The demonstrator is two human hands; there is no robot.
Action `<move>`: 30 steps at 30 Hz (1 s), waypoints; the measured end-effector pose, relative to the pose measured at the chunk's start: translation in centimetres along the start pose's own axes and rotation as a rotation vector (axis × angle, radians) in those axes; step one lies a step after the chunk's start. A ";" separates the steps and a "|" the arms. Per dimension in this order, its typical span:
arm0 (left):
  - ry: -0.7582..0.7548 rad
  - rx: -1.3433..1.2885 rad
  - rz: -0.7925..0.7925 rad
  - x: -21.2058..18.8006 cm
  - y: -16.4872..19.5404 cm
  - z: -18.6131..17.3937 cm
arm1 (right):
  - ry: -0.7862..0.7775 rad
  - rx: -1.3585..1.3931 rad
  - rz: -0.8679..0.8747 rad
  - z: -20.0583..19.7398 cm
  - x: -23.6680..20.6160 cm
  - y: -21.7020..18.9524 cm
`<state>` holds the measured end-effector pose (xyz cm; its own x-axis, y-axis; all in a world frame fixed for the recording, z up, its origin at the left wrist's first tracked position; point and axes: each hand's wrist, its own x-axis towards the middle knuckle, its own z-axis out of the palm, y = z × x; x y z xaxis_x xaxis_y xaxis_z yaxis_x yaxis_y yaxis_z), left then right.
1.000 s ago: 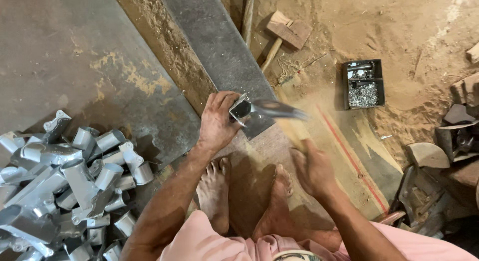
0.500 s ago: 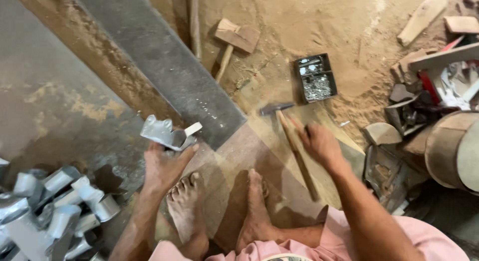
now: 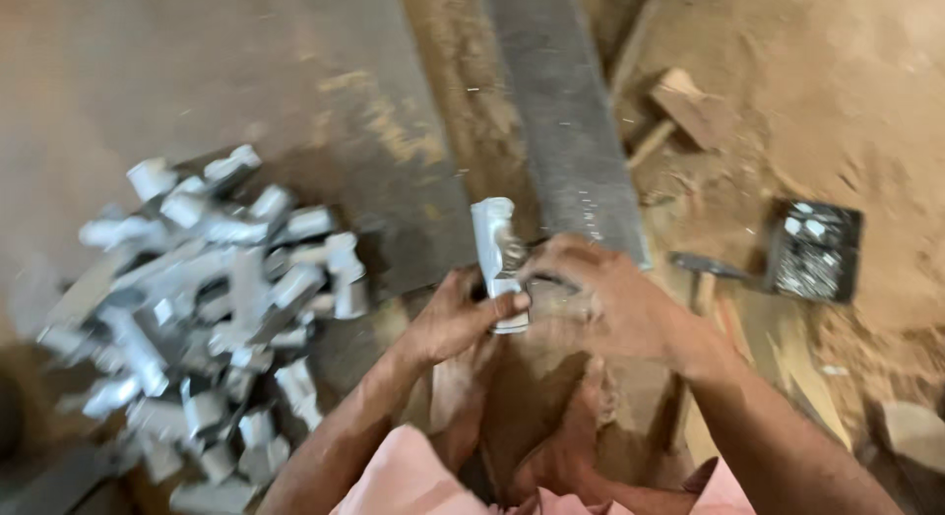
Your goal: The person sits on the floor of a casting workshop and uses a small hammer to knock sprues and flash off aluminum cast parts one at a time, then tears off remaining thin flash by hand and sorts the finished castings into piles on the floor.
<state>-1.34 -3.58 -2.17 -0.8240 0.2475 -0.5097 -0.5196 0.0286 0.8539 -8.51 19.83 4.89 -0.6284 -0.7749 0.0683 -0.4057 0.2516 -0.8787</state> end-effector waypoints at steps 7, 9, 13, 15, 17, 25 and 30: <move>-0.222 -0.460 -0.026 -11.3 -6.5 1.7 | 0.037 -0.309 -0.039 6.7 -6.6 -7.8; 0.045 -0.348 0.088 -16.4 -9.8 2.9 | 0.029 -0.455 0.133 6.5 -10.8 -9.3; 0.516 0.377 -0.315 -29.9 -18.7 5.1 | 0.154 -0.481 0.430 4.9 -20.0 -10.1; 0.339 0.568 -0.612 -35.9 -23.0 8.1 | 0.115 -0.481 0.616 7.7 -23.2 -8.4; 0.275 0.636 -0.690 -37.9 -25.1 10.4 | 0.075 -0.460 0.753 11.0 -25.1 -5.5; 0.663 1.097 -0.251 -23.6 -20.6 6.6 | 0.030 -0.464 1.008 21.2 -19.2 8.3; 0.836 1.249 -0.156 -14.3 -18.3 1.9 | 0.001 -0.488 1.078 23.5 -10.9 13.8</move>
<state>20.38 -5.81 -10.35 -0.8913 -0.4294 -0.1454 -0.4455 0.8890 0.1059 8.34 18.19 -19.09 -0.8019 -0.0264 -0.5969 0.1238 0.9700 -0.2093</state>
